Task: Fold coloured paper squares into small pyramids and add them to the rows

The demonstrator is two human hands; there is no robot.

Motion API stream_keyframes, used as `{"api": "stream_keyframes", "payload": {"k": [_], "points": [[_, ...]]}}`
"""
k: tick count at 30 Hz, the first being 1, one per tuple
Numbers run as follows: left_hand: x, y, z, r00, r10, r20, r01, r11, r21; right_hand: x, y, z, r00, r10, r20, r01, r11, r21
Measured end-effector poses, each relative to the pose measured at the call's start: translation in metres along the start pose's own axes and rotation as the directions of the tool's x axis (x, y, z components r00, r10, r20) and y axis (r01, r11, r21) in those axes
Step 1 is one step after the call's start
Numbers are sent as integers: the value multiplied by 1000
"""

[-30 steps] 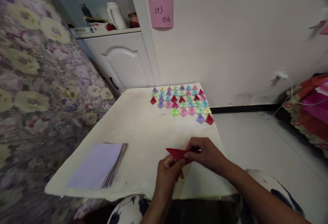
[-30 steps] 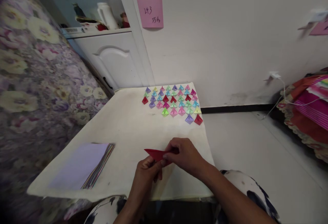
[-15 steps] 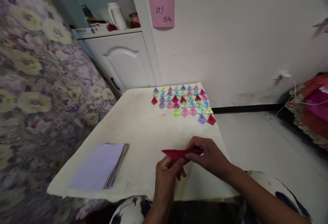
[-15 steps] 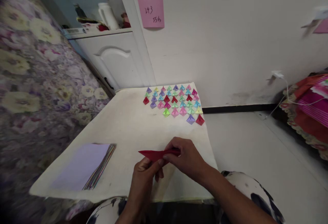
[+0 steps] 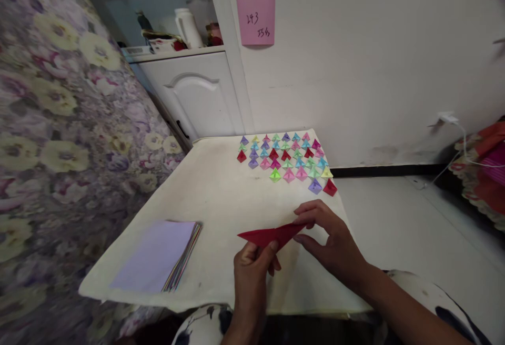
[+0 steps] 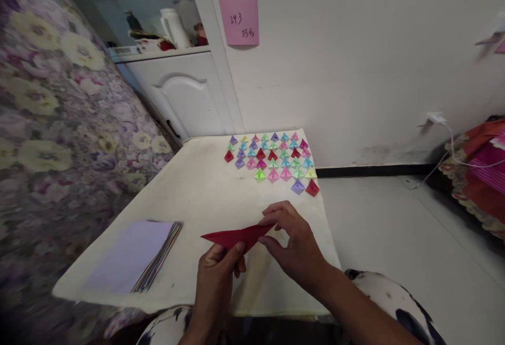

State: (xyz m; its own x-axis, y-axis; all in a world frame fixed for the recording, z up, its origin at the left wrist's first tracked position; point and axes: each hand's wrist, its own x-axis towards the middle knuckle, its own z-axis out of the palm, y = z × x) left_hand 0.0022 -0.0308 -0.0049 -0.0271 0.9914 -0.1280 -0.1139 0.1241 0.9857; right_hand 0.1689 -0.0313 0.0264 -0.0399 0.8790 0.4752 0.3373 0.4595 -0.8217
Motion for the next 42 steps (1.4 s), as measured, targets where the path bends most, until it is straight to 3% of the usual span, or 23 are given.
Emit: {"api": "stream_keyframes", "payload": {"k": [9, 24, 33, 42], "points": [[-1, -1, -1, 1000, 19, -1, -19, 1000, 12, 0, -2, 0, 999, 31, 14, -31, 999, 20], [0, -1, -1, 1000, 15, 17, -15, 1000, 0, -1, -1, -1, 991, 5, 131, -7, 1000, 13], [-1, -1, 0, 1000, 8, 12, -9, 1000, 15, 0, -1, -1, 998, -36, 53, 36, 999, -11], [-1, -1, 0, 1000, 6, 19, -7, 997, 75, -1, 0, 1, 996, -52, 79, 55, 998, -43]]}}
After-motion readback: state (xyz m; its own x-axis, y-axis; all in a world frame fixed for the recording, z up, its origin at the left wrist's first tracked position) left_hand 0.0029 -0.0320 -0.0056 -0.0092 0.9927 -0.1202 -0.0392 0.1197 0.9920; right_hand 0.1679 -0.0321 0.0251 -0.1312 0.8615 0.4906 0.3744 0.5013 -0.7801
